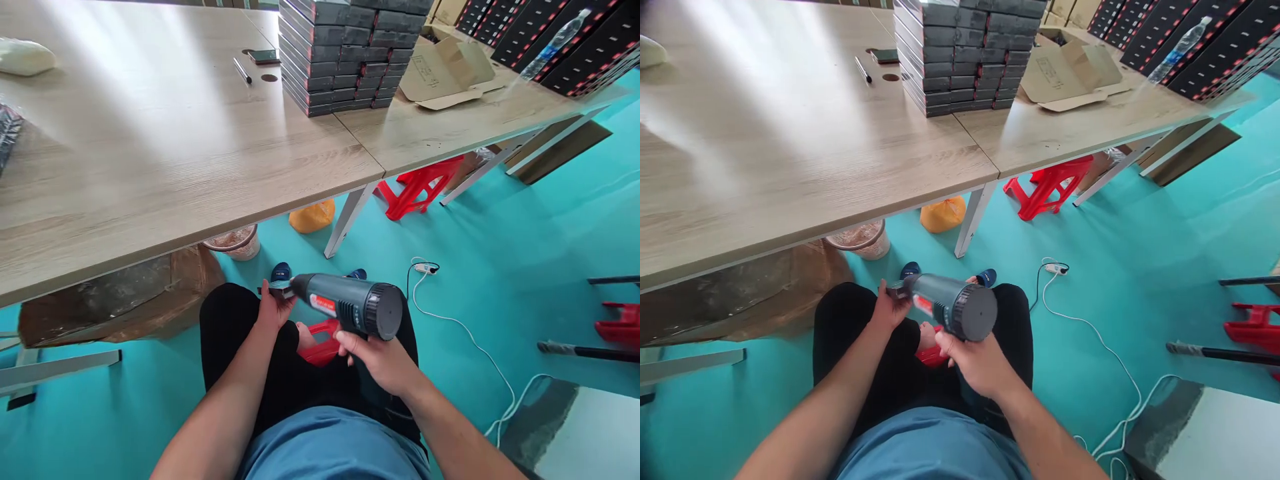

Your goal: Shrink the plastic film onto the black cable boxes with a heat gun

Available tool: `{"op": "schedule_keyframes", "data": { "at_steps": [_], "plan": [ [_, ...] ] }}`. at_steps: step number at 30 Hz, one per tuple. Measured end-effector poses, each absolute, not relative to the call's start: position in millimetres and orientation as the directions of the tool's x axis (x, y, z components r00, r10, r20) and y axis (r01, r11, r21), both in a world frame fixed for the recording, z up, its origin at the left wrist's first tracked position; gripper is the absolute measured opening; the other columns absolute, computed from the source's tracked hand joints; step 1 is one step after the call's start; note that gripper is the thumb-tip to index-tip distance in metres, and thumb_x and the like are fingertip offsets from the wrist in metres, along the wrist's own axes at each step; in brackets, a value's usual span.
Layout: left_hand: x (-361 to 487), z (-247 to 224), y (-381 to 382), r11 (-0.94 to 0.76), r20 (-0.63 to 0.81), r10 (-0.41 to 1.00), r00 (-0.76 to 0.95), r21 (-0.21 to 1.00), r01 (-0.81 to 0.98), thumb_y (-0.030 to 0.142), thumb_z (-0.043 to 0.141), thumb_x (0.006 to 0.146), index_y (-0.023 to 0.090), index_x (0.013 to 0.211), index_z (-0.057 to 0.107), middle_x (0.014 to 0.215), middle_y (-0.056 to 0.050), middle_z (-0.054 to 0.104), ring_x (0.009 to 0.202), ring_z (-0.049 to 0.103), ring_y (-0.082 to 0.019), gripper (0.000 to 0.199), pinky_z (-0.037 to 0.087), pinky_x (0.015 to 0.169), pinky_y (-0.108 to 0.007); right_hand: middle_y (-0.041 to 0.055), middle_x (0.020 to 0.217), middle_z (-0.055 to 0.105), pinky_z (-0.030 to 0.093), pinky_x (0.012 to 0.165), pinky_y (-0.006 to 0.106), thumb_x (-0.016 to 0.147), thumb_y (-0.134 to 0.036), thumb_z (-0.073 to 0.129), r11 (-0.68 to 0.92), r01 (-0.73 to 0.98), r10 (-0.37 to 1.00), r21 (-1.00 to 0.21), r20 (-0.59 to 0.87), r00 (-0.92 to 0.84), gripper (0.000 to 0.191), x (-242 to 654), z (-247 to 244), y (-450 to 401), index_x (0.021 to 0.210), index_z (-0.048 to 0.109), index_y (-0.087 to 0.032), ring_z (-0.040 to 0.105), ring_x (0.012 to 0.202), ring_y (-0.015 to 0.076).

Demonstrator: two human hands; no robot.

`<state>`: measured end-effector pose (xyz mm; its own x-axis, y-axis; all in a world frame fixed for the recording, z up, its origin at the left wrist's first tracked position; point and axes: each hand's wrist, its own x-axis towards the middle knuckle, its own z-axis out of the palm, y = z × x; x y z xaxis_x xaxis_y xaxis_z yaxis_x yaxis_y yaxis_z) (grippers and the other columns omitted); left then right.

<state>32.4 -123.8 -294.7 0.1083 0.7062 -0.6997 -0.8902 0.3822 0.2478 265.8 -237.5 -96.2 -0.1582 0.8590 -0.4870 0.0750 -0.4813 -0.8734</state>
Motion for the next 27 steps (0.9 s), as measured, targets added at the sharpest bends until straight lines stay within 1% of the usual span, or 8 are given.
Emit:
{"op": "schedule_keyframes", "data": {
  "at_steps": [2, 4, 8, 14, 17, 19, 22, 27],
  "plan": [
    [33.6, -288.6, -124.1, 0.326, -0.760, 0.650, 0.027, 0.246, -0.913, 0.049, 0.042, 0.105, 0.014, 0.121, 0.061, 0.097, -0.014, 0.075, 0.086, 0.075, -0.029, 0.043, 0.065, 0.074, -0.043, 0.0062, 0.078, 0.071, 0.055, 0.066, 0.033, 0.084, -0.052, 0.077, -0.504, 0.044, 0.861, -0.863, -0.506, -0.053, 0.036, 272.7, -100.6, -236.6, 0.091, 0.077, -0.017, 0.065, 0.074, 0.0224],
    [34.0, -282.6, -123.9, 0.310, -0.789, 0.614, -0.008, 0.250, -0.917, 0.043, 0.044, 0.104, 0.014, 0.121, 0.060, 0.097, -0.013, 0.074, 0.086, 0.075, -0.027, 0.037, 0.066, 0.071, -0.041, 0.0076, 0.083, 0.073, 0.054, 0.061, 0.031, 0.082, -0.053, 0.079, -0.569, -0.049, 0.823, -0.821, -0.567, -0.039, 0.041, 285.1, -104.5, -238.6, 0.101, 0.078, -0.016, 0.065, 0.074, 0.0215],
    [34.2, -277.4, -120.3, 0.266, -0.804, 0.589, -0.080, 0.287, -0.920, 0.034, 0.043, 0.100, 0.016, 0.112, 0.063, 0.091, -0.009, 0.072, 0.080, 0.074, -0.024, 0.029, 0.065, 0.066, -0.037, 0.0085, 0.087, 0.074, 0.055, 0.057, 0.026, 0.080, -0.053, 0.083, -0.637, -0.218, 0.768, -0.739, -0.630, -0.111, 0.042, 302.2, -107.2, -248.9, 0.097, 0.078, -0.015, 0.064, 0.067, 0.0168],
    [38.0, -271.2, -121.8, 0.309, -0.769, 0.637, -0.060, 0.325, -0.894, 0.025, 0.050, 0.089, 0.017, 0.105, 0.066, 0.091, -0.009, 0.074, 0.083, 0.074, -0.025, 0.025, 0.064, 0.070, -0.036, 0.0067, 0.087, 0.074, 0.056, 0.053, 0.024, 0.075, -0.047, 0.089, -0.579, -0.370, 0.797, -0.726, -0.599, -0.073, 0.042, 293.8, -110.0, -249.7, 0.100, 0.077, -0.016, 0.065, 0.067, 0.0167],
    [38.0, -267.0, -127.6, 0.363, -0.709, 0.704, 0.024, 0.332, -0.871, 0.026, 0.055, 0.078, 0.013, 0.104, 0.069, 0.095, -0.013, 0.075, 0.089, 0.074, -0.031, 0.031, 0.063, 0.077, -0.044, 0.0067, 0.086, 0.074, 0.056, 0.054, 0.023, 0.076, -0.045, 0.088, -0.585, -0.397, 0.788, -0.707, -0.611, -0.074, 0.041, 299.1, -111.1, -247.7, 0.102, 0.078, -0.015, 0.066, 0.067, 0.0164],
    [36.9, -266.4, -130.7, 0.377, -0.684, 0.727, 0.057, 0.328, -0.866, 0.024, 0.058, 0.069, 0.013, 0.098, 0.069, 0.093, -0.013, 0.075, 0.085, 0.073, -0.032, 0.033, 0.062, 0.079, -0.048, 0.0068, 0.087, 0.074, 0.057, 0.054, 0.023, 0.078, -0.045, 0.087, -0.596, -0.404, 0.777, -0.694, -0.625, -0.071, 0.040, 308.4, -110.8, -249.3, 0.103, 0.078, -0.015, 0.066, 0.068, 0.0165],
    [35.7, -268.6, -132.5, 0.363, -0.672, 0.738, 0.056, 0.326, -0.873, 0.021, 0.058, 0.058, 0.015, 0.091, 0.070, 0.086, -0.010, 0.073, 0.079, 0.071, -0.030, 0.035, 0.060, 0.080, -0.048, 0.0071, 0.088, 0.075, 0.057, 0.055, 0.023, 0.077, -0.045, 0.088, -0.623, -0.389, 0.750, -0.679, -0.659, -0.050, 0.041, 324.1, -108.9, -255.3, 0.105, 0.079, -0.016, 0.067, 0.069, 0.0169],
    [39.6, -270.3, -131.1, 0.383, -0.685, 0.729, 0.023, 0.379, -0.842, 0.021, 0.057, 0.053, 0.016, 0.087, 0.070, 0.081, -0.008, 0.073, 0.075, 0.069, -0.027, 0.036, 0.059, 0.077, -0.044, 0.0079, 0.088, 0.075, 0.056, 0.055, 0.023, 0.075, -0.046, 0.090, -0.693, -0.306, 0.701, -0.652, -0.708, -0.079, 0.045, 336.6, -102.9, -267.9, 0.107, 0.079, -0.016, 0.068, 0.070, 0.0174]
  ]
}}
